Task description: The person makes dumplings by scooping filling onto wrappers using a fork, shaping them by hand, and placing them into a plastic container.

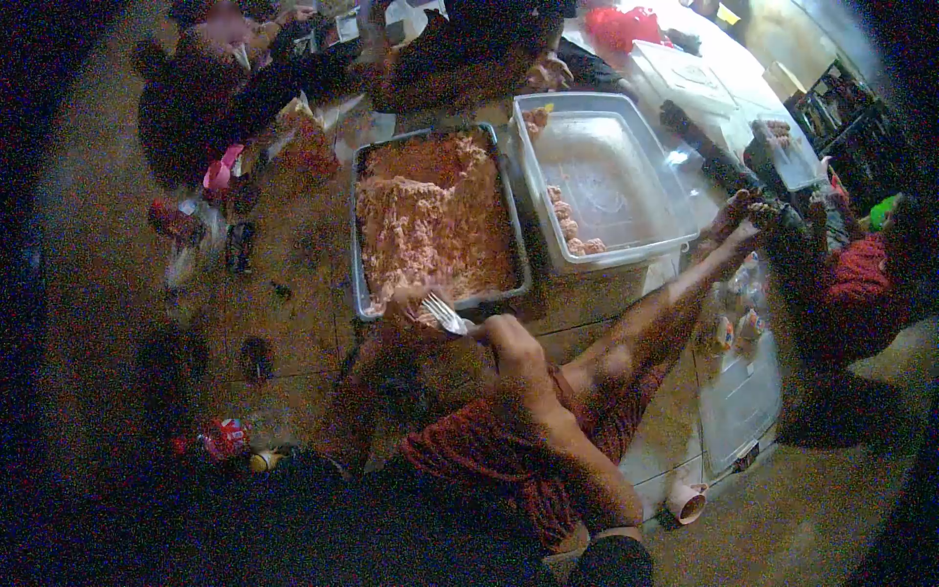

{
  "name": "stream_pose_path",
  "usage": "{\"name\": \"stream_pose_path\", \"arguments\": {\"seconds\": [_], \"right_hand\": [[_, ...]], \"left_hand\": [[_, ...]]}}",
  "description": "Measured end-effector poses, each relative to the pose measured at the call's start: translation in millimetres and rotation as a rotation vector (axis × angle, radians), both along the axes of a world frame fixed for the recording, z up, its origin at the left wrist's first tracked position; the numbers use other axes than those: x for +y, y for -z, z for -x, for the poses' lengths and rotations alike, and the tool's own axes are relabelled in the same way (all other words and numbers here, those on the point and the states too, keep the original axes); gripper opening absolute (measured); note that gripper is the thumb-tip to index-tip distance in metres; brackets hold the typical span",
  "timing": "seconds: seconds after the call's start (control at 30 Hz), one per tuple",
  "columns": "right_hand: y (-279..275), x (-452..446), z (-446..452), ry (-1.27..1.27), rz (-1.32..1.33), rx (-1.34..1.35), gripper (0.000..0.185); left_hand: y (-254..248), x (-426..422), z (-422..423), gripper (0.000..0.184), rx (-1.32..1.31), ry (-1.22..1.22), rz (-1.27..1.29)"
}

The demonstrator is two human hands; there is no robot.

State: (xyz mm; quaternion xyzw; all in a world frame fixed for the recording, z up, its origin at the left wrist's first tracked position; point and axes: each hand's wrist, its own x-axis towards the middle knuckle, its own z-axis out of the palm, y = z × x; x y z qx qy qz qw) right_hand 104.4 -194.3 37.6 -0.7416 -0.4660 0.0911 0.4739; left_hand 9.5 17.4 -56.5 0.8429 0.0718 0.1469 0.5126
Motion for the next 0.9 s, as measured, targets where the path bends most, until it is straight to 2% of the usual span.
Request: {"name": "stream_pose_path", "arguments": {"seconds": [0.03, 0.1, 0.17, 0.2, 0.27, 0.33, 0.47, 0.53, 0.6, 0.67, 0.7, 0.73, 0.77, 0.8, 0.87, 0.9], "right_hand": [[-0.7, 0.5, -0.6, 0.0, 0.013, -0.046, 0.006], [-15.5, -2.0, -3.7, 0.038, 0.03, 0.004, 0.007], [-23.1, -5.6, -1.5, 0.074, 0.055, 0.07, 0.007], [-25.0, -5.4, -2.5, 0.124, 0.03, 0.103, 0.007], [-24.8, -5.1, -4.0, 0.179, 0.003, 0.131, 0.007], [-15.8, -2.3, -2.4, 0.05, -0.009, 0.018, 0.006], [-11.3, -4.6, -10.0, -0.04, 0.076, -0.089, 0.006], [-25.9, -6.6, -6.7, 0.065, 0.066, 0.033, 0.007], [-15.8, -2.1, -7.4, 0.062, 0.037, 0.07, 0.007], [-1.4, 2.3, -8.8, -0.026, 0.086, -0.08, 0.006], [-3.5, -0.5, -12.7, -0.033, 0.061, -0.151, 0.008], [-10.6, -2.9, -14.9, -0.039, 0.058, -0.154, 0.008], [-20.1, -7.6, -13.1, 0.049, 0.03, -0.073, 0.01], [-24.1, -11.0, -10.9, 0.14, 0.007, 0.012, 0.012], [-14.9, -8.0, -9.2, 0.153, -0.027, 0.017, 0.012], [-5.7, -2.6, -7.5, 0.068, 0.042, 0.03, 0.01]], "left_hand": [[3.9, -2.2, -2.5, 0.051, -0.081, -0.042, 0.061], [-2.3, 2.2, -1.5, 0.047, -0.026, -0.042, 0.045], [-57.8, -22.6, 3.8, 0.037, 0.074, -0.158, 0.107], [-53.6, -22.3, 5.4, 0.037, 0.074, -0.157, 0.106], [-49.4, -19.2, 3.7, 0.032, -0.1, -0.086, 0.16], [-46.3, -14.3, 0.1, 0.03, -0.183, -0.053, 0.14], [-26.5, -7.1, -3.0, 0.029, -0.019, -0.016, 0.01], [-35.6, -13.1, 0.0, 0.028, -0.025, -0.056, 0.04], [-28.8, -8.6, 0.0, 0.027, -0.009, -0.054, 0.089], [-13.1, 1.7, -2.7, 0.022, 0.104, 0.044, 0.048], [-22.8, -3.7, -2.4, 0.022, 0.102, 0.044, 0.046], [-40.7, -13.5, -1.5, 0.023, -0.013, -0.06, 0.083], [-49.4, -18.9, 0.5, 0.024, -0.122, -0.161, 0.123], [-46.4, -17.7, 2.6, 0.024, -0.116, -0.163, 0.125], [-34.9, -11.6, 4.2, 0.031, 0.034, -0.054, -0.001], [-32.4, -6.6, -2.9, 0.038, 0.063, 0.008, 0.012]]}}
